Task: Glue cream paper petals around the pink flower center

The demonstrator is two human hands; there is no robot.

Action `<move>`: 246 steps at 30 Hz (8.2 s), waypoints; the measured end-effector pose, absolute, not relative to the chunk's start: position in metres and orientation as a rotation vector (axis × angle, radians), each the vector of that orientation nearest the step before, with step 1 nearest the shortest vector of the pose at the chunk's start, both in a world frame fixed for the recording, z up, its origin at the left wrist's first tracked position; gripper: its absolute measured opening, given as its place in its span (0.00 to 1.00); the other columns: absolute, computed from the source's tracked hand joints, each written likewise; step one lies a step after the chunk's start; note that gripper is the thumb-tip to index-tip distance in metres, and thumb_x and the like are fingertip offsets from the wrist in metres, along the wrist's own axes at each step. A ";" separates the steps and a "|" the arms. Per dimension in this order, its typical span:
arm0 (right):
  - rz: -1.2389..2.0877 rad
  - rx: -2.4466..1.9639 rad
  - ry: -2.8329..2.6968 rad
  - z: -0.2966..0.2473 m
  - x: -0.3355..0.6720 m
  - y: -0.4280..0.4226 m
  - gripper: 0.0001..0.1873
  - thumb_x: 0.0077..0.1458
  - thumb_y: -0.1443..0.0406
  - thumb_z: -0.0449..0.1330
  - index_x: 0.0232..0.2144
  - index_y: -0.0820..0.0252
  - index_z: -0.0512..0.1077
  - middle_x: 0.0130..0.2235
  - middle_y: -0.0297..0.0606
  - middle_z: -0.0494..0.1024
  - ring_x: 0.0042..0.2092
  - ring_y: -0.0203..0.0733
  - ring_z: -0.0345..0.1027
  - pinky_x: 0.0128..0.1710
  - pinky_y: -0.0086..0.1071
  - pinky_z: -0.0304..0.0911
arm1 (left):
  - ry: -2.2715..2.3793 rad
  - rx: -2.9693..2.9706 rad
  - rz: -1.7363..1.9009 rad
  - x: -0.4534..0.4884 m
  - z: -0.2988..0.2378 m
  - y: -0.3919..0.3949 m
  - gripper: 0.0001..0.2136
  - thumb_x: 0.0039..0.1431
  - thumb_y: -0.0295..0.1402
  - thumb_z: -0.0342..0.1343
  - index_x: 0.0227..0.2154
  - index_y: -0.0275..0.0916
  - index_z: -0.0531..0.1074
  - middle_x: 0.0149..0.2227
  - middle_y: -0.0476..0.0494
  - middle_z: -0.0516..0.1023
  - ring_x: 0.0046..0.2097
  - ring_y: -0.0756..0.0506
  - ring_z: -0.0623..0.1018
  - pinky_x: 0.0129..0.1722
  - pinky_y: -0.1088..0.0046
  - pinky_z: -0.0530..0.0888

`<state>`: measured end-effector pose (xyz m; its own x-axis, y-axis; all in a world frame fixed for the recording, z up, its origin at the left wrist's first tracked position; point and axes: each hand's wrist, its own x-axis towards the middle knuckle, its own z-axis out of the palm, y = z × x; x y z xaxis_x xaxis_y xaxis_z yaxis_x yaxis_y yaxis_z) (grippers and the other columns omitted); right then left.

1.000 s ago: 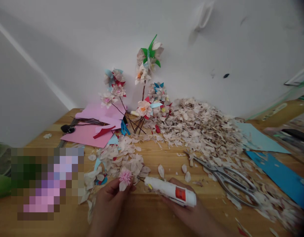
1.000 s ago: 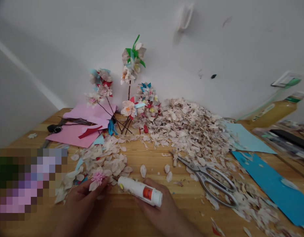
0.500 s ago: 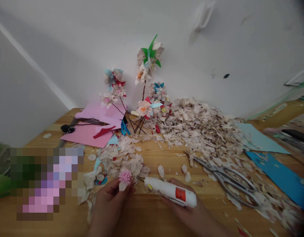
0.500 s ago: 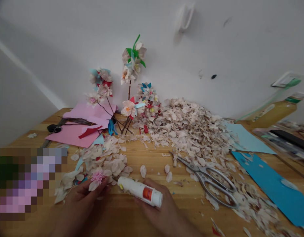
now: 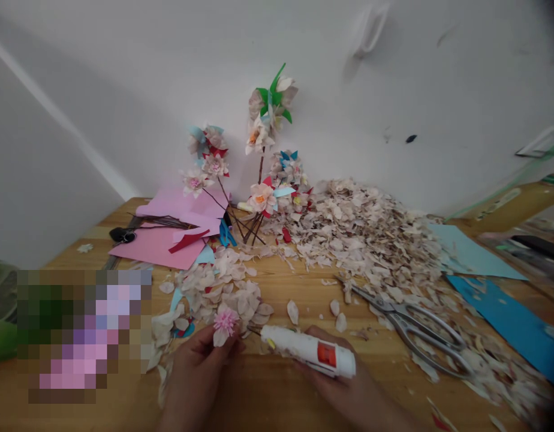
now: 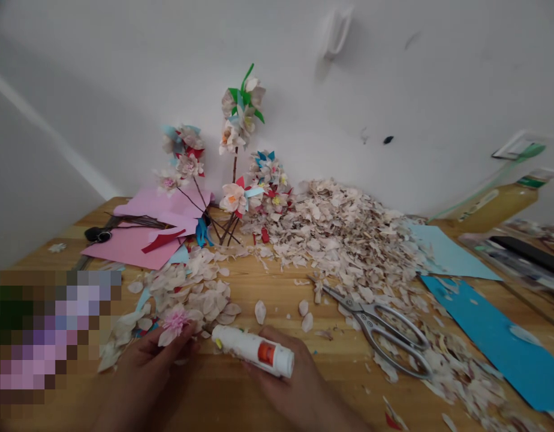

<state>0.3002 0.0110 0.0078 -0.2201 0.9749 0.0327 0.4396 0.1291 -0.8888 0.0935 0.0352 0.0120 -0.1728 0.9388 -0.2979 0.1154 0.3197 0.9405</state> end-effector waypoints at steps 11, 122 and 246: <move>1.046 -1.389 -1.722 0.007 0.300 0.011 0.10 0.49 0.64 0.57 0.21 0.55 0.58 0.21 0.26 0.60 0.24 0.35 0.57 0.23 0.26 0.54 | 1.565 0.969 0.984 0.095 0.016 0.035 0.22 0.32 0.56 0.60 0.16 0.39 0.74 0.18 0.49 0.74 0.25 0.46 0.70 0.24 0.76 0.65; 1.968 -1.286 -1.344 0.041 0.267 0.038 0.32 0.29 0.76 0.64 0.40 0.51 0.64 0.20 0.19 0.73 0.23 0.34 0.65 0.24 0.25 0.53 | 0.982 1.366 0.753 0.095 0.005 0.026 0.12 0.48 0.42 0.59 0.18 0.41 0.78 0.24 0.47 0.72 0.29 0.48 0.69 0.30 0.76 0.64; 1.163 -0.904 -1.106 0.031 0.210 0.031 0.18 0.47 0.74 0.56 0.37 0.52 0.57 0.42 0.36 0.68 0.38 0.38 0.71 0.24 0.25 0.69 | 1.356 1.604 1.284 0.087 -0.002 0.026 0.10 0.51 0.31 0.49 0.22 0.42 0.75 0.22 0.49 0.75 0.25 0.46 0.73 0.25 0.77 0.68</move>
<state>0.2097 0.0308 0.0309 0.0376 0.9819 0.1854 -0.2350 0.1890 -0.9534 0.0865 0.0256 -0.0020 -0.0230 0.9659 0.2577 0.3104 -0.2382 0.9203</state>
